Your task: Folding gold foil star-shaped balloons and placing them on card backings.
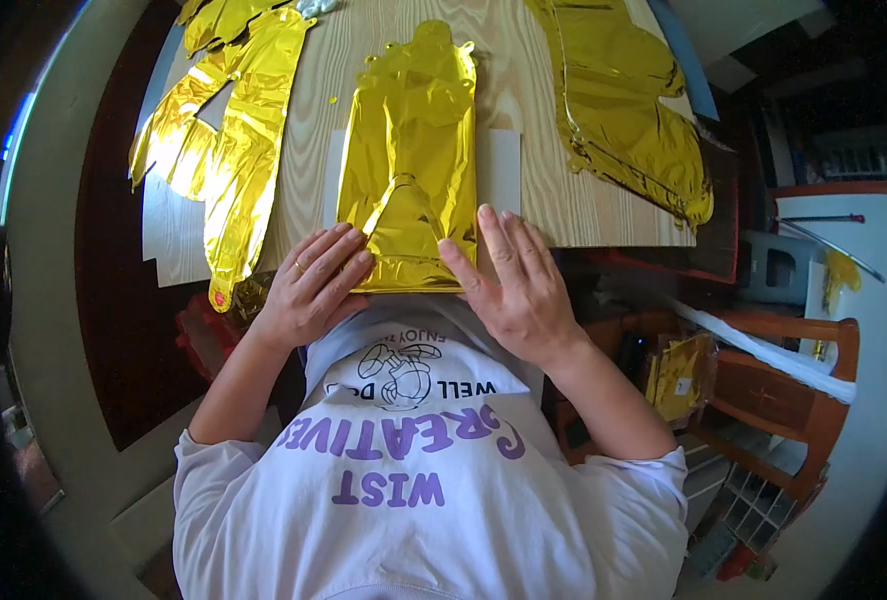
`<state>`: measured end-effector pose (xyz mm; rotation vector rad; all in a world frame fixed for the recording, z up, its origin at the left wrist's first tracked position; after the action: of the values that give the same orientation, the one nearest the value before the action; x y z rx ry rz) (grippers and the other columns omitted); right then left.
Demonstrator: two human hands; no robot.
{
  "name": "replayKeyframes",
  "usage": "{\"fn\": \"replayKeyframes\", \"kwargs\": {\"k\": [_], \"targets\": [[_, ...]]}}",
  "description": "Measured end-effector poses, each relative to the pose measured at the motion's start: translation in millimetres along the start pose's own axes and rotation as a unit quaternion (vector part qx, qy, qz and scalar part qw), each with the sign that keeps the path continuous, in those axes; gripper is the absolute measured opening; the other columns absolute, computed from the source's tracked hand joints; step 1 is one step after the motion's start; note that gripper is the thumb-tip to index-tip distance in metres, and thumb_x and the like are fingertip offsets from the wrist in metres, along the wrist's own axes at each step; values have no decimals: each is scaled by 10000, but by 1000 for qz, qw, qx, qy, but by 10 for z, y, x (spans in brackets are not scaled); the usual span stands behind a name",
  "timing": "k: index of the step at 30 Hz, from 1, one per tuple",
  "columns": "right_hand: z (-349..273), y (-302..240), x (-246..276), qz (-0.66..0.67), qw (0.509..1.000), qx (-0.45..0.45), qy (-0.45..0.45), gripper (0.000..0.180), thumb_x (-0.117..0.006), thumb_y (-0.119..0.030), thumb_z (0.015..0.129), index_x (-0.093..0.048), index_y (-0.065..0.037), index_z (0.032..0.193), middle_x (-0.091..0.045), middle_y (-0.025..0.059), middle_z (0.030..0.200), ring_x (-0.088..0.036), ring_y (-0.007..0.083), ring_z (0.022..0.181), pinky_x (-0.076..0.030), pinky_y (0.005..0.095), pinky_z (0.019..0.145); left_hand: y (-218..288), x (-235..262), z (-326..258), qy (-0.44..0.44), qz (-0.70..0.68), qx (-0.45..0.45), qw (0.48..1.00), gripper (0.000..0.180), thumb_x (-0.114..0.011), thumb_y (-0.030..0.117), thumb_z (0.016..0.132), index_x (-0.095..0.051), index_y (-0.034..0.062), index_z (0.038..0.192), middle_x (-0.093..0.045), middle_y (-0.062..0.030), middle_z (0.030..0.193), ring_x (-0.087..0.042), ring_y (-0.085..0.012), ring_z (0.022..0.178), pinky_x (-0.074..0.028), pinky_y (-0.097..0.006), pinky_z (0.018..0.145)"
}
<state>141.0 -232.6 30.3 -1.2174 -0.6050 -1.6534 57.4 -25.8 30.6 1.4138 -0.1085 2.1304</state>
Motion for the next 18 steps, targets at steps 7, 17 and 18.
{"fn": "replayKeyframes", "kwargs": {"k": [7, 17, 18], "targets": [[2, -153, -56, -54, 998, 22, -21, 469, -473, -146, 996, -506, -159, 1464, -454, 243, 1485, -478, 460, 1307, -409, 550, 1087, 25, 48, -16, -3, 9, -2, 1000, 575, -778, 268, 809, -611, 20, 1300, -598, -173, 1355, -584, -342, 1262, -489, -437, 1028], [-5, -95, 24, -62, 998, 27, -2, 406, -500, -147, 967, -599, -72, 1353, -576, 220, 1370, -562, 406, 1233, -461, 483, 1047, 59, 24, -4, 0, 46, -33, 998, 451, -697, 122, 787, -674, 42, 1230, -594, -151, 1362, -586, -311, 1258, -499, -416, 993], [-1, -113, 74, -51, 998, 24, -14, 395, -511, -139, 959, -612, -69, 1334, -588, 218, 1351, -574, 399, 1214, -471, 475, 1028, 84, 47, -5, 1, 30, -31, 999, 443, -691, 111, 790, -675, 41, 1227, -600, -147, 1352, -592, -307, 1245, -503, -412, 978]]}}
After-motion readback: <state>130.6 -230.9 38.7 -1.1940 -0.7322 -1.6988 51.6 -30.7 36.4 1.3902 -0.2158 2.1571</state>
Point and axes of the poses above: each hand's wrist, its own z-axis towards the middle knuckle, its own x-axis out of the back of the hand, y = z × x, the point moved 7 cm from there along z, towards the middle knuckle
